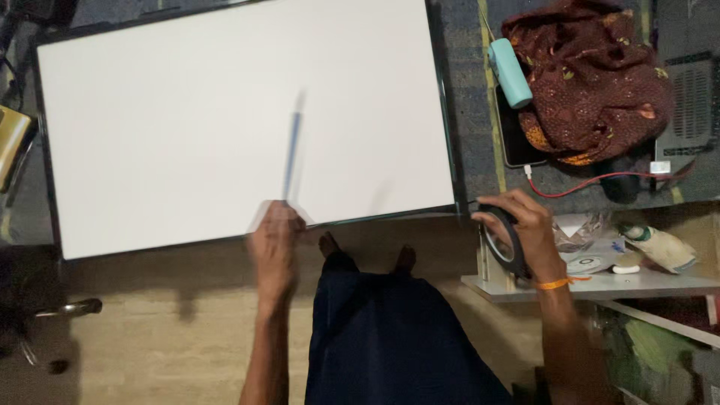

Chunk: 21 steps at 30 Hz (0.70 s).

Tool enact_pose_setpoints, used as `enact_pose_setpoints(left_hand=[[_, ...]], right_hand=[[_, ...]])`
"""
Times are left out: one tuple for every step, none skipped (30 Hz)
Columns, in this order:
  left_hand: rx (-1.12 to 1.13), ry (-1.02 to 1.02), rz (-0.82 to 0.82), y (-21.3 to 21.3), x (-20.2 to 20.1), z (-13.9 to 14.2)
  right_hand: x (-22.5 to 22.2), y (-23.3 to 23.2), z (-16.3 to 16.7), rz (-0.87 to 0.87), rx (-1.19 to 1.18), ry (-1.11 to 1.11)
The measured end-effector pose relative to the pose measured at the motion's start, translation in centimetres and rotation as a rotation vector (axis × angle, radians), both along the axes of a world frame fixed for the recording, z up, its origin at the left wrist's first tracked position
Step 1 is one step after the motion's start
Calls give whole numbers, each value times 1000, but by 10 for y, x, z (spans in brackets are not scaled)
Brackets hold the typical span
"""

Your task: The person works on the edge of a white display panel at a repair bench, holding a small blue pen-style tool while manipulating a small component near the panel edge. They then take a roll of black tape and press tape along the panel's edge, working around the frame, before opening a drawer and reaching toward a shelf.

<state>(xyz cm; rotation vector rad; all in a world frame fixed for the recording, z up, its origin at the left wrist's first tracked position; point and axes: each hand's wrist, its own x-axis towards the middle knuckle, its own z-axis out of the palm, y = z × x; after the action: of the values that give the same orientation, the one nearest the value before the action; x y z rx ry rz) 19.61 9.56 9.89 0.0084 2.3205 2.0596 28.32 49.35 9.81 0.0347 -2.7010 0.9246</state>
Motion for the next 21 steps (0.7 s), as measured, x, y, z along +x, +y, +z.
enact_pose_setpoints(left_hand=[[385,-237,-170,45,17,-1],[486,-256,-232,88,37,-4],[593,-423,-308,123,52,-8],[691,-525,-371,154,68,-13],[620,-456,-421,176,82,-18],[551,-386,-470,195,95,-25],[583,-401,-478,208,105,-31],[618,-419,-483,219,115,-38],[654,-428,-491,229,120,-46],[655,-426,-479,236,124,-53],[656,-426,-465,243,125,-60],[655,-423,-454,249,124,-66],[698,-445,-448,254,123,-70],[744,-467,-443,260,120,-75],[792,-487,-438,265,118,-77],[789,-499,-418,269,116,-79],[786,-512,-395,273,115,-80],[782,-523,-372,276,115,-80],[764,-509,-368,279,116,-80],[747,-495,-364,282,117,-79],[731,-479,-360,286,118,-80]], right_hand=[[4,3,-3,1,7,-5],[10,5,-7,2,14,-10],[15,5,-11,-35,-42,-45],[20,4,-16,-71,-96,-82],[24,3,-22,-108,-151,-115],[29,3,-26,-97,-152,-85],[33,2,-29,-86,-154,-58],[39,4,-31,-74,-154,-35],[42,6,-33,-48,-162,-25],[45,6,-34,-25,-172,-17],[47,7,-34,0,-182,-11],[49,8,-33,-23,-175,-70],[51,8,-32,-48,-166,-130],[52,10,-31,-73,-155,-190],[54,11,-29,-18,-109,-111],[55,10,-27,39,-63,-33],[58,10,-25,98,-19,42],[61,11,-23,54,-52,48],[63,13,-20,10,-85,56],[64,15,-18,-34,-118,64],[62,19,-16,-82,-178,87]])
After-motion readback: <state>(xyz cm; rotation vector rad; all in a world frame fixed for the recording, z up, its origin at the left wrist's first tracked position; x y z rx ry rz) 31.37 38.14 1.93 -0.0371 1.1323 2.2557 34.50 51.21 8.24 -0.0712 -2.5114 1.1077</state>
